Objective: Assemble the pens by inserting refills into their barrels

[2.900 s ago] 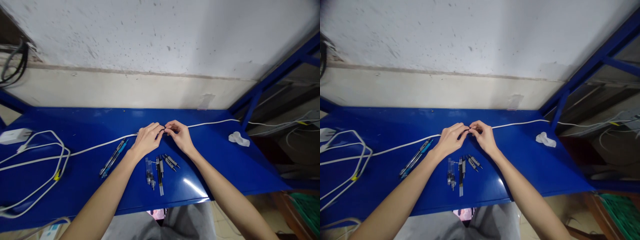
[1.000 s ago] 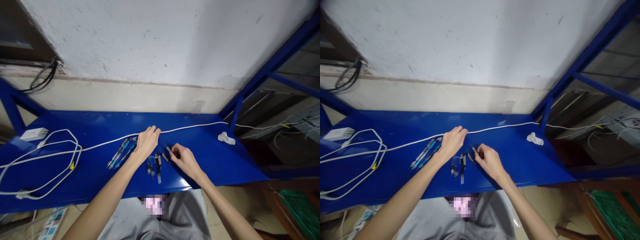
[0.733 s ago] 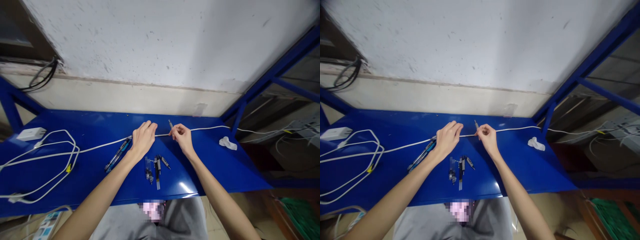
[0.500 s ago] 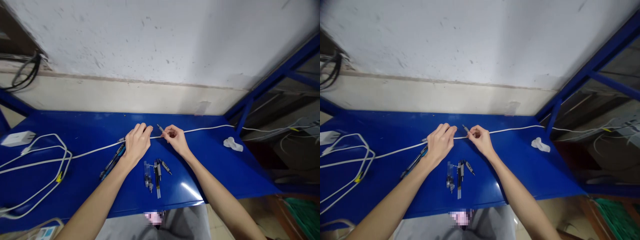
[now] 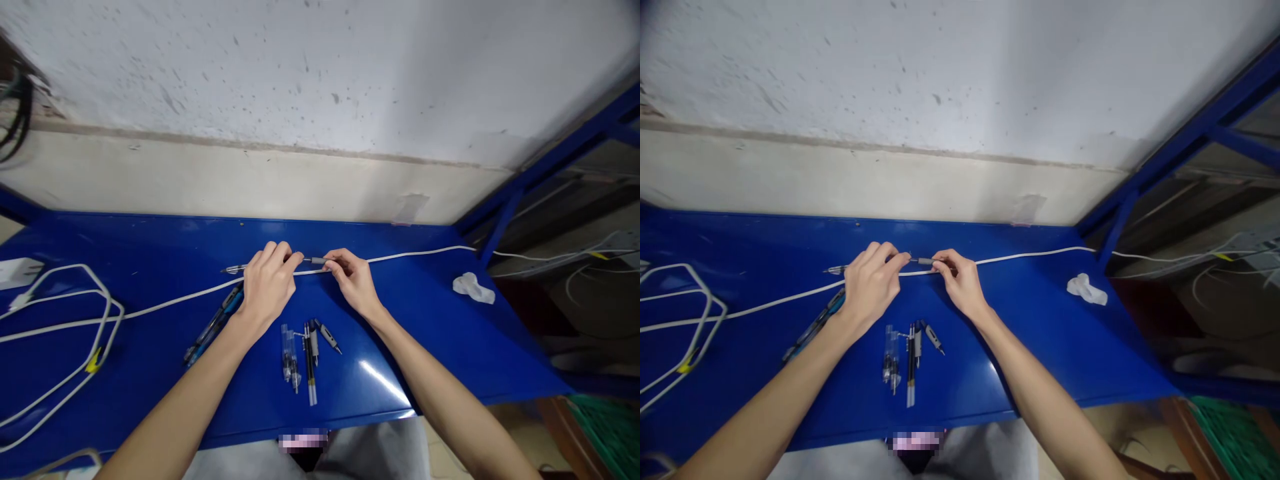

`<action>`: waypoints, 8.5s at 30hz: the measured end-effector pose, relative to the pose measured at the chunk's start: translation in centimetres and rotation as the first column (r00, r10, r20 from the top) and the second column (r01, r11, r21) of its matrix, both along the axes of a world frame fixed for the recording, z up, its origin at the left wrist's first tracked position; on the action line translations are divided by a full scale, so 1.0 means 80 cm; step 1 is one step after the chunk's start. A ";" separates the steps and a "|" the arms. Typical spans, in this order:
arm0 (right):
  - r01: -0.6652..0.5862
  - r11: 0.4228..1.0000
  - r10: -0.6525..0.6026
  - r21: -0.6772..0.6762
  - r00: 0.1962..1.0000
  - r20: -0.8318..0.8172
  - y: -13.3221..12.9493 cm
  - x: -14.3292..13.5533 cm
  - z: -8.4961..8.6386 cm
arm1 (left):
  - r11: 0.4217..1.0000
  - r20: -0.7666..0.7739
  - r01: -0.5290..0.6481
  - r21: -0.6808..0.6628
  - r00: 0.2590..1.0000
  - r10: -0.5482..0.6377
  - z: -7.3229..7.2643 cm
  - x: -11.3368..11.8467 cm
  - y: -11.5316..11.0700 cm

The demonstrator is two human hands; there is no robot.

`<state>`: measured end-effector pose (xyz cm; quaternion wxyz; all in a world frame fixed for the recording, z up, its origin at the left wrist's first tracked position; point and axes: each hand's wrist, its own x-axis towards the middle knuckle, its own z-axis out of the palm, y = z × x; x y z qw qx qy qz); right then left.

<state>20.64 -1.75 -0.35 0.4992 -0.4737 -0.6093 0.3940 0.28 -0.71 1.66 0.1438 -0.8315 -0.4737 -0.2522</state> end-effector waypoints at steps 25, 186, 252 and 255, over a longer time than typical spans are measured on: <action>0.037 0.998 -0.043 0.059 0.994 0.098 0.008 0.004 -0.005 | 0.995 0.025 0.092 -0.036 0.996 -0.091 -0.006 0.003 -0.001; 0.138 0.987 -0.142 0.078 0.989 0.045 0.007 0.021 -0.004 | 1.000 0.290 -0.013 -0.026 0.957 0.020 0.001 -0.051 -0.103; -0.563 0.814 0.519 -0.143 0.596 0.613 -0.130 0.003 0.034 | 0.951 0.037 -0.103 -0.293 0.992 0.119 -0.016 -0.038 -0.169; -0.568 0.813 0.528 -0.131 0.621 0.579 -0.128 0.007 0.029 | 0.932 -0.016 -0.138 -0.334 0.990 0.140 -0.013 -0.021 -0.170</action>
